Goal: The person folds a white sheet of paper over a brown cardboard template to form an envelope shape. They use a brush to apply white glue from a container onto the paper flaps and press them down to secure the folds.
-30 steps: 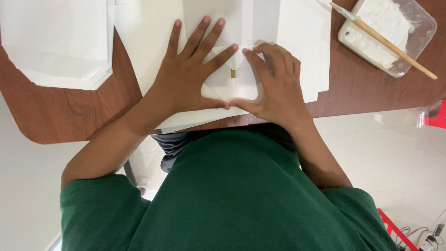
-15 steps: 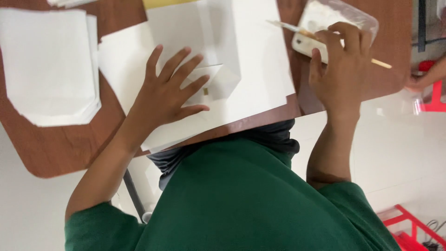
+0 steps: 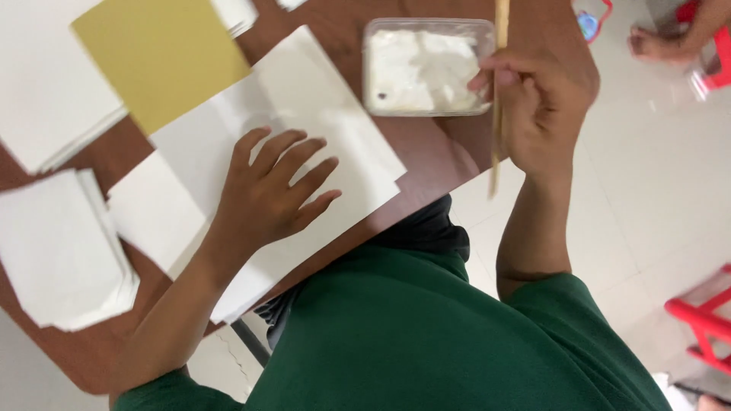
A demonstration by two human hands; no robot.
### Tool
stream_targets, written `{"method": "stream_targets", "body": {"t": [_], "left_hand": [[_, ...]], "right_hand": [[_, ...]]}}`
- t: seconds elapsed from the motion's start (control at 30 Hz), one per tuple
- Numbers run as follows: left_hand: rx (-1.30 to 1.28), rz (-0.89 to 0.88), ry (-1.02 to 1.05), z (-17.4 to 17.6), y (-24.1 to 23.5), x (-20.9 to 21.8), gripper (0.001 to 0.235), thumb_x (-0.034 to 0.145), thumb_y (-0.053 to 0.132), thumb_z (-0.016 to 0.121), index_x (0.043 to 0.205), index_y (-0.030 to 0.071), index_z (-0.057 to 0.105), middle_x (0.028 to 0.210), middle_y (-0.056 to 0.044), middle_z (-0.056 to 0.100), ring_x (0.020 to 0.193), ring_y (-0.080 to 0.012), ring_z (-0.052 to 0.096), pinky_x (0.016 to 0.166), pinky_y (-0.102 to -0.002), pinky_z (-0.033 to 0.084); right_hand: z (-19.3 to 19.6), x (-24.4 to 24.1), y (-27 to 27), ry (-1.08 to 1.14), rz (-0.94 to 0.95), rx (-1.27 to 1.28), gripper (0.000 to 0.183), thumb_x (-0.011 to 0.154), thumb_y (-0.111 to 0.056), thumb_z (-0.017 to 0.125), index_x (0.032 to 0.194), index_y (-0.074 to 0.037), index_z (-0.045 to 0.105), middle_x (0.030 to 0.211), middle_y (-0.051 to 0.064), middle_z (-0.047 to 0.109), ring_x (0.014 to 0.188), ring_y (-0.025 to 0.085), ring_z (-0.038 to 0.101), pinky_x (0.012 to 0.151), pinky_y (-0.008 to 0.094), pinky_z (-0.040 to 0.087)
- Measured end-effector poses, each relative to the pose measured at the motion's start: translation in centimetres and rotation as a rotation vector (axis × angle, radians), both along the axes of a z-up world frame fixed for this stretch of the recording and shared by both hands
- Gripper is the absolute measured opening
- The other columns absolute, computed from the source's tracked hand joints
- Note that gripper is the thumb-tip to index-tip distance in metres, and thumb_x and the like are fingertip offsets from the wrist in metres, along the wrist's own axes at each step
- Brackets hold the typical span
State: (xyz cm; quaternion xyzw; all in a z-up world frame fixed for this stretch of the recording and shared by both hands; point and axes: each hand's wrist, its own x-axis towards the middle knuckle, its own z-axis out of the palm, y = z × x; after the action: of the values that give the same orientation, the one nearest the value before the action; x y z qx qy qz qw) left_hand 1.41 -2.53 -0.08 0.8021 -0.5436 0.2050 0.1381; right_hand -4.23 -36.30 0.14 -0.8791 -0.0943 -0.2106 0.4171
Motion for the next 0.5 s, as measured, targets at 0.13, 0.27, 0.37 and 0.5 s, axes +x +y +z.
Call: {"method": "stream_targets", "body": {"t": [0.13, 0.27, 0.37, 0.5], "left_hand": [[0.039, -0.030, 0.055, -0.4, -5.4, 2.8, 0.033, 0.106, 0.045, 0.068, 0.120, 0.015, 0.072, 0.128, -0.012, 0.069, 0.116, -0.0303, 0.066, 0.104, -0.048, 0.045], [0.103, -0.065, 0.107, -1.4, -10.2, 5.5, 0.053, 0.105, 0.062, 0.067, 0.132, 0.016, 0.069, 0.138, -0.015, 0.064, 0.125, -0.0354, 0.061, 0.107, -0.050, 0.042], [0.219, -0.068, 0.165, -2.3, -13.0, 6.9, 0.089, 0.093, 0.069, 0.082, 0.155, 0.011, 0.055, 0.154, -0.022, 0.049, 0.139, -0.0443, 0.050, 0.115, -0.061, 0.037], [0.383, -0.015, 0.344, -2.9, -15.5, 7.8, 0.126, 0.077, 0.078, 0.075, 0.162, -0.007, 0.038, 0.167, -0.028, 0.025, 0.152, -0.0517, 0.023, 0.116, -0.076, 0.016]], "right_hand": [[-4.5, -2.4, -3.4, 0.074, -0.032, 0.686, 0.035, 0.087, 0.013, 0.079, 0.113, -0.002, 0.062, 0.090, 0.013, 0.063, 0.073, 0.020, 0.066, 0.068, 0.027, 0.055], [-6.0, -2.6, -3.5, -0.098, 0.124, 0.792, 0.021, 0.098, 0.001, 0.069, 0.117, -0.003, 0.060, 0.084, 0.005, 0.064, 0.072, 0.010, 0.068, 0.063, 0.018, 0.057], [-5.8, -2.8, -3.2, -0.197, 0.068, 0.553, 0.019, 0.102, -0.022, 0.067, 0.110, -0.006, 0.059, 0.076, 0.002, 0.063, 0.062, 0.010, 0.063, 0.059, 0.021, 0.047], [-6.4, -3.4, -2.5, -0.181, -0.119, 0.402, 0.022, 0.111, -0.022, 0.054, 0.107, -0.003, 0.064, 0.073, 0.006, 0.066, 0.061, 0.016, 0.064, 0.062, 0.028, 0.048]]}}
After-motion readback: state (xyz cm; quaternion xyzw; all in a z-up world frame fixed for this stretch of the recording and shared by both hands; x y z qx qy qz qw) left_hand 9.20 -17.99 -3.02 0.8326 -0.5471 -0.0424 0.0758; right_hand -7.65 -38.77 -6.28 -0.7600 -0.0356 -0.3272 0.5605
